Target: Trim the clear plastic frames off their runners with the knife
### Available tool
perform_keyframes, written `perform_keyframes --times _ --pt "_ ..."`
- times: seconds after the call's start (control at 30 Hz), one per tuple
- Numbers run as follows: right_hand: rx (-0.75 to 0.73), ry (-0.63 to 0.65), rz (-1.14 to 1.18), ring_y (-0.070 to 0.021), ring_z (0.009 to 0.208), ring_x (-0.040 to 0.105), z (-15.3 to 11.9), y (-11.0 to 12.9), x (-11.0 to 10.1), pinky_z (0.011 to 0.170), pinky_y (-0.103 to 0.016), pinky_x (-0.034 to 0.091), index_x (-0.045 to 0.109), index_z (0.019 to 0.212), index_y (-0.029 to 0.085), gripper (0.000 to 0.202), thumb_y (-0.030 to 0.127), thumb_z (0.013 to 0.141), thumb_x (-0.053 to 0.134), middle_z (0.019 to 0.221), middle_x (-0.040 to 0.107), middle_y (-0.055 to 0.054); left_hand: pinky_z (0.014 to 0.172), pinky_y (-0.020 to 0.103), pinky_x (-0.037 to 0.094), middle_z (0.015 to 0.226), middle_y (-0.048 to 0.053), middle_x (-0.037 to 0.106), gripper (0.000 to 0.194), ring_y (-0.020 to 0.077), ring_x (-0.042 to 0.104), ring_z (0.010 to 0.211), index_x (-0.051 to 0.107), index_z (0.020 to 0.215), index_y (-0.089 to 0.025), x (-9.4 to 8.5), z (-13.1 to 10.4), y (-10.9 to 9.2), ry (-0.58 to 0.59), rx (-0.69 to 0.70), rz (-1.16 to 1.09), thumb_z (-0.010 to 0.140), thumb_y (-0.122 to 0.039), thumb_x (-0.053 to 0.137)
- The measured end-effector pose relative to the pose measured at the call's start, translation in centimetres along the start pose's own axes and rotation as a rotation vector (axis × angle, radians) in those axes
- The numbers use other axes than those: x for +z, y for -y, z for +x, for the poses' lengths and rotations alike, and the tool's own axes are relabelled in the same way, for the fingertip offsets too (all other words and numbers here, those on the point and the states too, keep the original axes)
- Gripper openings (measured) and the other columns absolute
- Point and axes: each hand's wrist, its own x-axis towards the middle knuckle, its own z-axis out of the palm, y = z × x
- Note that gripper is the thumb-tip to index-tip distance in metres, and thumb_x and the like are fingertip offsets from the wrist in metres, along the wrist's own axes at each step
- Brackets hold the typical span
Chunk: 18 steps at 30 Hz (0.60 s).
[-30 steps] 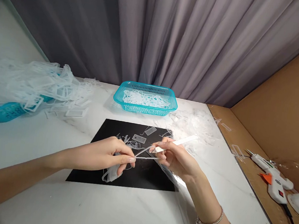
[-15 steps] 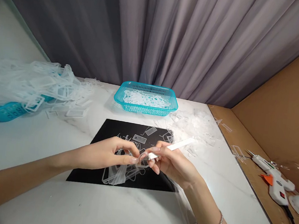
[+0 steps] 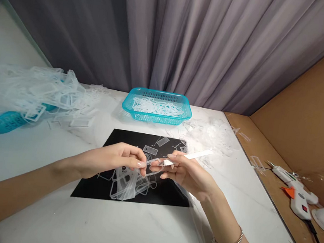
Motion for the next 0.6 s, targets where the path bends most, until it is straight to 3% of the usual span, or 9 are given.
perform_keyframes --times 0.2,0.4,0.5,0.6 --pt "0.015 -0.026 0.008 -0.0215 0.093 0.064 0.3 -0.2 -0.2 0.070 -0.027 0.045 0.054 0.074 0.018 0.013 0.021 0.081 0.064 0.089 0.069 -0.007 0.083 0.030 0.038 0.079 0.001 0.068 0.019 0.0154 0.057 0.086 0.065 0.080 -0.017 -0.1 0.3 0.2 0.132 -0.067 -0.307 0.077 -0.036 0.060" --pt "0.024 -0.034 0.004 -0.0221 0.095 0.063 0.6 -0.4 0.0 0.071 -0.028 0.045 0.057 0.071 0.018 0.012 0.022 0.078 0.066 0.092 0.069 -0.007 0.079 0.028 0.039 0.076 0.001 0.067 0.018 0.0136 0.057 0.080 0.064 0.081 -0.017 -0.4 0.5 0.7 0.123 -0.075 -0.377 0.078 -0.035 0.061" --pt "-0.004 -0.077 -0.016 -0.0230 0.102 0.061 0.6 -0.2 -0.2 0.074 -0.028 0.045 0.062 0.077 0.018 0.008 0.024 0.079 0.065 0.101 0.068 -0.008 0.079 0.028 0.039 0.079 0.001 0.067 0.017 0.0138 0.058 0.081 0.063 0.082 -0.017 -1.8 0.8 0.3 0.026 0.015 -0.255 0.080 -0.033 0.059" --pt "-0.035 -0.149 -0.019 -0.0229 0.103 0.060 0.7 0.0 -0.6 0.074 -0.027 0.045 0.065 0.076 0.016 0.009 0.025 0.079 0.065 0.107 0.067 -0.009 0.081 0.030 0.040 0.086 0.003 0.068 0.021 0.0150 0.057 0.084 0.065 0.082 -0.017 -4.5 2.1 -0.7 -0.231 0.181 0.050 0.081 -0.036 0.056"
